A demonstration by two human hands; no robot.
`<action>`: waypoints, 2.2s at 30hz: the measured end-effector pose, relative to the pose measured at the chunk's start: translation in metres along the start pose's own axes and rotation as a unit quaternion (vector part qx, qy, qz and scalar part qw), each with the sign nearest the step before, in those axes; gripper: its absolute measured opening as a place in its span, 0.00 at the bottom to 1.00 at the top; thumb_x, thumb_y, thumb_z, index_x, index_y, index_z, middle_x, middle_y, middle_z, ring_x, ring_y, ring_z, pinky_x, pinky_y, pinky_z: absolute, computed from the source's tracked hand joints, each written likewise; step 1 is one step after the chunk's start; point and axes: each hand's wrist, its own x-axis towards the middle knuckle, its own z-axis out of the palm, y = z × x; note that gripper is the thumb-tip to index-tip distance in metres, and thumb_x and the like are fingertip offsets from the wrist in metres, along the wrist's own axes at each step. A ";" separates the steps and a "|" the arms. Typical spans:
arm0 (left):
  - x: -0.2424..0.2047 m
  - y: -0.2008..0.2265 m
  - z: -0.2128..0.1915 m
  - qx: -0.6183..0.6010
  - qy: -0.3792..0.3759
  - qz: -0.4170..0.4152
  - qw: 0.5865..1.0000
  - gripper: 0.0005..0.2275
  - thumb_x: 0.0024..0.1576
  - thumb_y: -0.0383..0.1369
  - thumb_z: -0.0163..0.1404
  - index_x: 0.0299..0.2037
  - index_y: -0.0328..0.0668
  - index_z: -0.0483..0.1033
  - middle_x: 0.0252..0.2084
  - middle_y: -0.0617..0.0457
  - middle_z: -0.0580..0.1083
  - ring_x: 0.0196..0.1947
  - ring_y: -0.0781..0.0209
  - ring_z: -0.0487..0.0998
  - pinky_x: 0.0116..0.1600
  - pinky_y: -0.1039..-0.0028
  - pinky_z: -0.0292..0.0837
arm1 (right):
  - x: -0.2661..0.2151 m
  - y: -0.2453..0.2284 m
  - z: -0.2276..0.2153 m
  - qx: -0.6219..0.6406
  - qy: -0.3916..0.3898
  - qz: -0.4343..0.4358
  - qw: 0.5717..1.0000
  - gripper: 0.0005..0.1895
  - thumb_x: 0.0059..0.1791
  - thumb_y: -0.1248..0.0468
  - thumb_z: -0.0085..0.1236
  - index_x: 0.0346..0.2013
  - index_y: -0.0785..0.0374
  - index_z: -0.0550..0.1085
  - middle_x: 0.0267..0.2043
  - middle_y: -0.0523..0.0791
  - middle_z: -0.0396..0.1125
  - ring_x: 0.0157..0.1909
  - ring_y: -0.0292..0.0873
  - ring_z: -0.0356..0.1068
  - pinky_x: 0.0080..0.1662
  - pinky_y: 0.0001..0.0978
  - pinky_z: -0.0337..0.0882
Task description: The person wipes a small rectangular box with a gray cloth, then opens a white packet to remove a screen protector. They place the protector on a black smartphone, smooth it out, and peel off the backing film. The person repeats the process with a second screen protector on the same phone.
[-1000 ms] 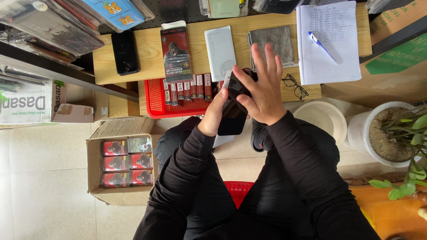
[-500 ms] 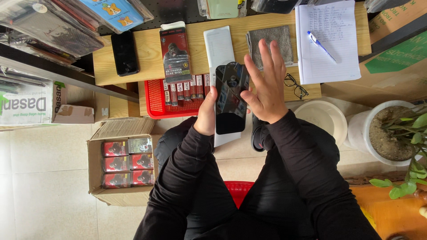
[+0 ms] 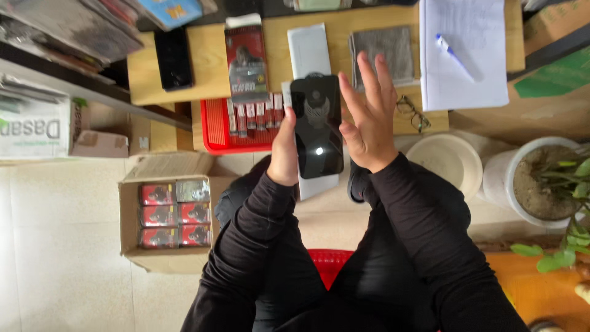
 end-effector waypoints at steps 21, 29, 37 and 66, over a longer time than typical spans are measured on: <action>-0.039 -0.012 -0.021 -0.324 -0.187 0.015 0.927 0.29 0.65 0.51 0.39 0.64 0.29 0.63 0.63 0.35 0.66 0.58 0.39 0.72 0.60 0.49 0.68 | -0.064 -0.052 -0.008 0.079 0.046 -0.086 0.992 0.43 0.51 0.32 0.26 0.57 0.61 0.73 0.72 0.57 0.45 0.73 0.69 0.36 0.69 0.63 0.40; -0.031 0.011 -0.023 -0.338 -0.176 0.071 0.922 0.29 0.64 0.50 0.40 0.63 0.28 0.64 0.64 0.32 0.64 0.57 0.38 0.73 0.56 0.48 0.73 | -0.070 -0.056 -0.007 0.110 0.067 -0.130 0.983 0.37 0.52 0.35 0.30 0.49 0.59 0.77 0.67 0.58 0.52 0.70 0.70 0.44 0.66 0.66 0.47; -0.035 0.019 -0.025 -0.358 -0.225 0.048 0.905 0.30 0.62 0.53 0.42 0.64 0.32 0.64 0.61 0.34 0.67 0.50 0.41 0.78 0.53 0.52 0.78 | -0.068 -0.059 0.002 0.112 0.076 -0.159 0.978 0.37 0.51 0.34 0.31 0.48 0.57 0.79 0.66 0.60 0.53 0.70 0.69 0.46 0.65 0.66 0.48; -0.008 -0.073 -0.062 -0.222 -0.075 0.047 0.971 0.21 0.63 0.42 0.47 0.58 0.31 0.69 0.51 0.39 0.74 0.51 0.45 0.77 0.57 0.55 0.73 | -0.064 -0.043 0.000 0.442 -0.015 0.131 0.887 0.41 0.54 0.33 0.19 0.72 0.56 0.54 0.78 0.44 0.31 0.78 0.46 0.34 0.73 0.43 0.41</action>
